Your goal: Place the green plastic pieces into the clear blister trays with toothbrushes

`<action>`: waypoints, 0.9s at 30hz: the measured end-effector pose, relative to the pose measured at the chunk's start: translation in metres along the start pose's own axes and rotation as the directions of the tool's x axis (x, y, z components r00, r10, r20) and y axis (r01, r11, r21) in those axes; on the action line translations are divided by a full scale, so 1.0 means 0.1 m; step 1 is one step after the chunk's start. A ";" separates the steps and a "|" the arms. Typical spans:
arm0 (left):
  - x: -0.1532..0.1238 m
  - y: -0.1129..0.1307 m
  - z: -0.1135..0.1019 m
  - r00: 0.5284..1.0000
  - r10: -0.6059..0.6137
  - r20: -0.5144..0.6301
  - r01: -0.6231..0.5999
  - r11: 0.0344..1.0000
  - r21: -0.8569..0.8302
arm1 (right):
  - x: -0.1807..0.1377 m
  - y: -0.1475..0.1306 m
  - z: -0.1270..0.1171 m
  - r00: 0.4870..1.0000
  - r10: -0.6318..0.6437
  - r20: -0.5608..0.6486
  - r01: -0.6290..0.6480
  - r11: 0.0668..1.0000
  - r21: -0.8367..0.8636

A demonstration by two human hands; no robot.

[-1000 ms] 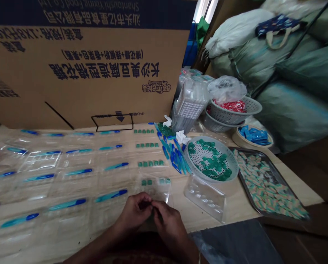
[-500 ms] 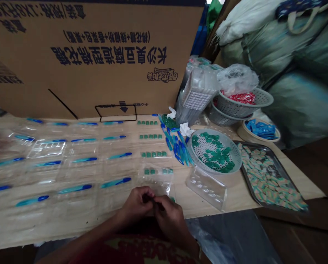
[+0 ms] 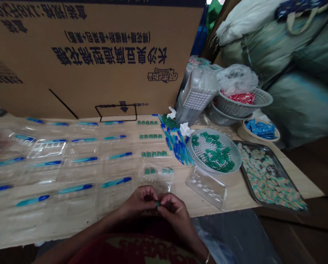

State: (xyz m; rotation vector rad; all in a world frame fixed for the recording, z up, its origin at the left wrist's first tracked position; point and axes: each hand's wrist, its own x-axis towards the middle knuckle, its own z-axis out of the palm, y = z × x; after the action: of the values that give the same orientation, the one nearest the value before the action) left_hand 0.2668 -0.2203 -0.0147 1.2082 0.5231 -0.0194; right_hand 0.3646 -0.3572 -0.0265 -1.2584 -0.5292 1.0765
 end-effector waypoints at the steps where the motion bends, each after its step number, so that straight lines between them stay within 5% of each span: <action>1: 0.01 0.04 -0.03 0.998 0.060 -0.015 -0.057 0.989 0.135 | 0.01 -0.01 -0.04 0.999 -0.040 -0.005 0.039 0.994 -0.098; 4: 0.09 0.15 -0.18 0.922 0.336 -0.190 -0.152 0.768 0.622 | 0.11 -0.05 -0.23 0.976 -0.217 -0.020 0.172 0.826 -0.536; 7: 0.24 0.16 -0.35 0.818 0.506 -0.274 0.014 0.458 0.889 | 0.27 -0.05 -0.38 0.932 -0.342 0.120 0.286 0.490 -0.824; 11: 0.39 0.05 -0.45 0.864 0.441 -0.242 0.109 0.304 0.946 | 0.42 -0.02 -0.40 0.912 -0.329 0.246 0.344 0.286 -0.894; 14: 0.40 0.03 -0.40 0.838 0.463 -0.290 0.101 0.391 0.915 | 0.46 -0.03 -0.37 0.922 -0.302 0.242 0.323 0.255 -0.911; 18: 0.35 0.18 -0.30 0.776 0.381 -0.502 0.018 0.783 0.622 | 0.44 -0.07 -0.37 0.927 -0.306 0.216 0.318 0.340 -0.885; 21: 0.29 0.32 -0.29 0.884 0.099 -0.456 -0.034 0.988 0.148 | 0.38 -0.11 -0.34 0.919 -0.348 0.184 0.337 0.452 -0.826; 23: 0.27 0.39 -0.31 0.944 -0.094 -0.316 0.061 0.992 -0.110 | 0.34 -0.15 -0.31 0.912 -0.363 0.188 0.349 0.452 -0.821; 27: 0.26 0.44 -0.33 0.952 -0.239 -0.190 0.176 0.938 -0.299 | 0.38 -0.39 -0.48 0.905 -0.351 0.239 0.401 0.521 -0.753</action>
State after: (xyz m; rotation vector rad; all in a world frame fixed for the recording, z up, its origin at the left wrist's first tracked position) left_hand 0.2901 -0.1678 0.0052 0.8784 0.8238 0.0097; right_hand 0.4346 -0.3453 -0.0114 -1.7628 -1.3766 0.4693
